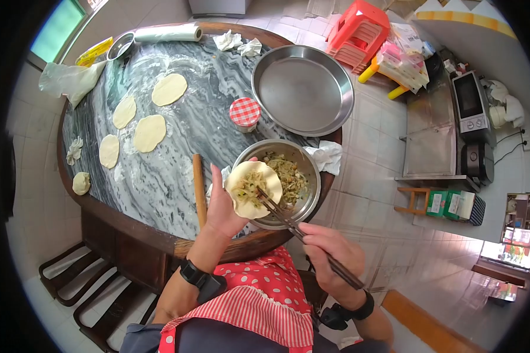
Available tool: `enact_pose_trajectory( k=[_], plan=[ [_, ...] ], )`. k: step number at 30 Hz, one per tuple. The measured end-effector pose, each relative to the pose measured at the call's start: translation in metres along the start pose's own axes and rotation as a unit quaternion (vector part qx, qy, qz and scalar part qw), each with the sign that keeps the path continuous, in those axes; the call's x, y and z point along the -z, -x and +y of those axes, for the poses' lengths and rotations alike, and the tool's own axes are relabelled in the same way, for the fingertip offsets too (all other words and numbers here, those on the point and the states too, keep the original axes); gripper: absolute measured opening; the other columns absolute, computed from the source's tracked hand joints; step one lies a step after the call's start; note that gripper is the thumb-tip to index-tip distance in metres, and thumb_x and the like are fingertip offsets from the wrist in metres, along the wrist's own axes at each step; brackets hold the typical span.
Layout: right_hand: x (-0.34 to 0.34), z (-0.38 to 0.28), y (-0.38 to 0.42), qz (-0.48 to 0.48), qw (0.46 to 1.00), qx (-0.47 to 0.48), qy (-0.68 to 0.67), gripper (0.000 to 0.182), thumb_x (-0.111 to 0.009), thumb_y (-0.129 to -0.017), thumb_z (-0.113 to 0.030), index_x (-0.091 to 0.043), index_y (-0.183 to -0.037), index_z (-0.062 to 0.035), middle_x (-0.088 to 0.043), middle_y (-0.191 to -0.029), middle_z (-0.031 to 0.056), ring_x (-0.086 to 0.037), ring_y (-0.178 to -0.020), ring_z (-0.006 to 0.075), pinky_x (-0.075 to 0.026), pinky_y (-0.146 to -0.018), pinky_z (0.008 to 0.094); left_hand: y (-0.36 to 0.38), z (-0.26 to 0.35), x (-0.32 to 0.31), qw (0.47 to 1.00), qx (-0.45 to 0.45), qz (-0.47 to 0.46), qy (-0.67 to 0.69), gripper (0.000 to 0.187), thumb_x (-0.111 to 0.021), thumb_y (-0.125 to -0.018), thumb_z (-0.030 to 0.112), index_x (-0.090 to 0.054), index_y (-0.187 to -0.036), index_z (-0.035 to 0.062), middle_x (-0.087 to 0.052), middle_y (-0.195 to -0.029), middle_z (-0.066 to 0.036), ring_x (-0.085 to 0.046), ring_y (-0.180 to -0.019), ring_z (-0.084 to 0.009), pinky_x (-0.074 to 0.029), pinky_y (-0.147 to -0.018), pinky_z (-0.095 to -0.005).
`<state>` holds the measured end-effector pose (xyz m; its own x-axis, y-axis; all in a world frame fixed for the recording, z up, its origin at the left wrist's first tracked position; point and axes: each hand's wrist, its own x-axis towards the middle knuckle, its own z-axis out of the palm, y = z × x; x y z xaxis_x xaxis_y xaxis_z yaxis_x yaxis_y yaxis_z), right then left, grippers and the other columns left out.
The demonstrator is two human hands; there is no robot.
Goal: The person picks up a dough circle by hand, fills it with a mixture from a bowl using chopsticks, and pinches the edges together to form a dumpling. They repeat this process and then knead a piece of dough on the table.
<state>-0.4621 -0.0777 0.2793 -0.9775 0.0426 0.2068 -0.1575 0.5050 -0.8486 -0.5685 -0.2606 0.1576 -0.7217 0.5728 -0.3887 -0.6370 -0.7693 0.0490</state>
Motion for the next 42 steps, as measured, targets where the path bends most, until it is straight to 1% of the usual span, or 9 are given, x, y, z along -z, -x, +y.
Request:
enact_pose_trajectory(
  k=[7,14,20,22,27,35,37,39,42],
  plan=[
    [0.011,-0.012,-0.012,-0.057,0.997,0.037,0.026,0.012,-0.068,-0.083,0.001,-0.066,-0.095,0.0023,-0.070,-0.102,0.0184,-0.070,-0.084,0.0259,-0.056,-0.074,0.0309,0.001,-0.006,0.003,1.000,0.013,-0.008,0.006,0.084,-0.023,-0.093,0.072,-0.043,-0.141,0.0063,-0.050,-0.140,-0.014,-0.047,-0.130,-0.0324,-0.036,-0.110,-0.0496],
    [0.013,-0.017,-0.008,-0.028,0.999,0.032,0.006,0.009,-0.067,-0.085,0.000,-0.066,-0.093,0.0026,-0.071,-0.100,0.0183,-0.070,-0.081,0.0260,-0.056,-0.070,0.0303,0.003,0.000,0.005,0.999,0.008,0.001,0.031,0.084,-0.022,-0.094,0.072,-0.043,-0.141,0.0061,-0.049,-0.141,-0.015,-0.047,-0.130,-0.0335,-0.036,-0.110,-0.0507],
    [0.015,-0.013,-0.003,-0.012,1.000,-0.021,-0.005,0.008,-0.062,-0.089,-0.003,-0.065,-0.092,0.0040,-0.070,-0.099,0.0206,-0.069,-0.083,0.0264,-0.055,-0.075,0.0319,0.008,0.004,0.003,0.999,-0.005,0.024,0.024,0.084,-0.022,-0.094,0.072,-0.044,-0.140,0.0058,-0.050,-0.140,-0.015,-0.048,-0.129,-0.0327,-0.036,-0.110,-0.0495],
    [0.022,-0.004,0.001,0.076,0.993,-0.057,-0.063,0.011,-0.060,-0.091,-0.005,-0.065,-0.092,0.0046,-0.071,-0.100,0.0191,-0.069,-0.085,0.0245,-0.055,-0.078,0.0333,0.011,0.009,0.005,0.999,-0.011,0.034,0.018,0.084,-0.022,-0.093,0.073,-0.045,-0.140,0.0062,-0.051,-0.139,-0.015,-0.049,-0.128,-0.0318,-0.037,-0.109,-0.0480],
    [0.014,0.030,-0.015,0.142,0.982,-0.122,-0.037,0.012,-0.059,-0.093,-0.001,-0.067,-0.097,0.0076,-0.070,-0.096,0.0142,-0.066,-0.080,0.0134,-0.055,-0.070,0.0256,0.021,0.021,0.017,0.997,-0.059,0.046,0.017,0.085,-0.027,-0.094,0.071,-0.039,-0.144,0.0042,-0.049,-0.140,-0.015,-0.047,-0.129,-0.0331,-0.035,-0.111,-0.0486],
    [-0.012,0.090,-0.018,0.102,0.984,-0.141,-0.026,0.010,-0.064,-0.091,-0.002,-0.069,-0.095,0.0052,-0.071,-0.094,0.0127,-0.065,-0.074,0.0144,-0.052,-0.067,0.0257,0.035,0.033,0.020,0.994,-0.092,0.047,0.026,0.083,-0.029,-0.094,0.070,-0.038,-0.145,0.0051,-0.048,-0.141,-0.015,-0.047,-0.130,-0.0335,-0.036,-0.110,-0.0502],
    [-0.016,0.092,-0.024,0.070,0.996,-0.050,0.039,0.009,-0.066,-0.088,-0.001,-0.068,-0.094,0.0048,-0.071,-0.095,0.0143,-0.067,-0.077,0.0170,-0.053,-0.070,0.0271,0.037,0.034,0.018,0.994,-0.095,0.040,0.032,0.083,-0.030,-0.094,0.070,-0.038,-0.145,0.0052,-0.048,-0.141,-0.015,-0.046,-0.130,-0.0334,-0.036,-0.110,-0.0504],
    [-0.023,0.095,-0.031,0.058,0.997,-0.030,0.042,0.009,-0.067,-0.087,-0.001,-0.068,-0.094,0.0045,-0.071,-0.096,0.0148,-0.067,-0.077,0.0180,-0.053,-0.072,0.0274,0.038,0.033,0.013,0.993,-0.099,0.066,0.021,0.084,-0.022,-0.094,0.071,-0.041,-0.142,0.0038,-0.051,-0.138,-0.015,-0.050,-0.127,-0.0327,-0.041,-0.107,-0.0485],
    [-0.031,0.102,-0.035,0.048,0.998,-0.009,0.044,0.009,-0.067,-0.086,-0.001,-0.068,-0.094,0.0042,-0.071,-0.095,0.0147,-0.067,-0.078,0.0186,-0.052,-0.073,0.0272,0.039,0.033,0.011,0.993,-0.100,0.057,0.023,0.084,-0.022,-0.094,0.071,-0.041,-0.142,0.0036,-0.051,-0.137,-0.015,-0.050,-0.127,-0.0327,-0.040,-0.107,-0.0487]
  ],
)
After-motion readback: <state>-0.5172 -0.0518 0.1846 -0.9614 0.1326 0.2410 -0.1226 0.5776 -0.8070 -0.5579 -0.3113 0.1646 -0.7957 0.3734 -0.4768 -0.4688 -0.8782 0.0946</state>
